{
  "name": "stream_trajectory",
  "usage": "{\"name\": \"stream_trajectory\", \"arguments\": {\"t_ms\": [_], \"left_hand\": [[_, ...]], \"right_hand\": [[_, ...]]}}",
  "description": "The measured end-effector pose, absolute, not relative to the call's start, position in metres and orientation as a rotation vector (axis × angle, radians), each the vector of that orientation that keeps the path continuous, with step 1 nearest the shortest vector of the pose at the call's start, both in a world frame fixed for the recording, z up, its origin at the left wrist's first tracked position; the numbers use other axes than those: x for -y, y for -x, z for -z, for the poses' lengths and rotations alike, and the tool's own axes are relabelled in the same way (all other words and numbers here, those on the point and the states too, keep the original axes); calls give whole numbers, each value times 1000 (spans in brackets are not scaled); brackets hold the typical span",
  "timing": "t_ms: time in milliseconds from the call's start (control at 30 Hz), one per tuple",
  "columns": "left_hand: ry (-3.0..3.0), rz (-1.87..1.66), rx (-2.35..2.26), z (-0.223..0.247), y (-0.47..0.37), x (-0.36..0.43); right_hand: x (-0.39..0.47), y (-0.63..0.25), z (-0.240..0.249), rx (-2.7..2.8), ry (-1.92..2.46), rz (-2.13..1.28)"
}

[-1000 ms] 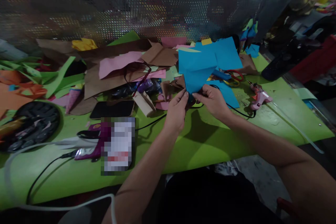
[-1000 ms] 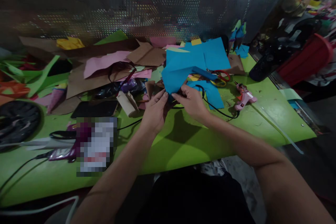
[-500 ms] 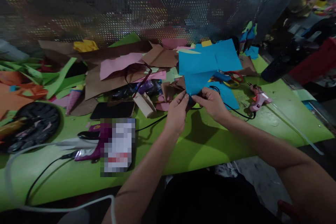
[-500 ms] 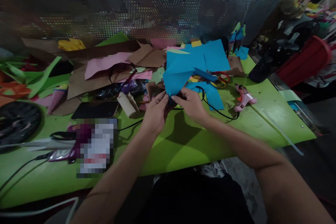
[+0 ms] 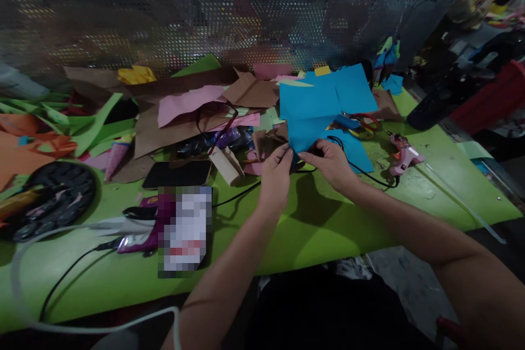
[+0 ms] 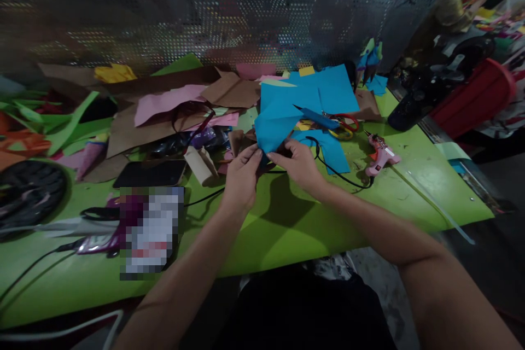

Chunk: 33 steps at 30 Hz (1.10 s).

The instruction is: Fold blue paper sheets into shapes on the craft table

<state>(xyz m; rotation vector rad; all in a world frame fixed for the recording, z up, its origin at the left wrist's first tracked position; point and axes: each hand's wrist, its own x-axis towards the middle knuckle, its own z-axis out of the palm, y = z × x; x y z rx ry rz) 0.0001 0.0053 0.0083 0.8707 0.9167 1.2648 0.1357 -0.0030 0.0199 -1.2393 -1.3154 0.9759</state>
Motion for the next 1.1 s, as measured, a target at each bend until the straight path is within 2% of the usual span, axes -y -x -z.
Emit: {"name": "stream_trajectory", "arguments": {"t_ms": [367, 800, 1100], "left_hand": [[-871, -1348, -988, -15, 1, -5], [-1295, -1274, -1075, -20, 5, -1], [-1149, -1171, -967, -19, 5, -2]], "right_hand": [[1, -136, -25, 1105, 1146, -1235], [-5, -139, -20, 981, 1155, -1144], [-2, -137, -23, 1051, 1084, -1260]]}}
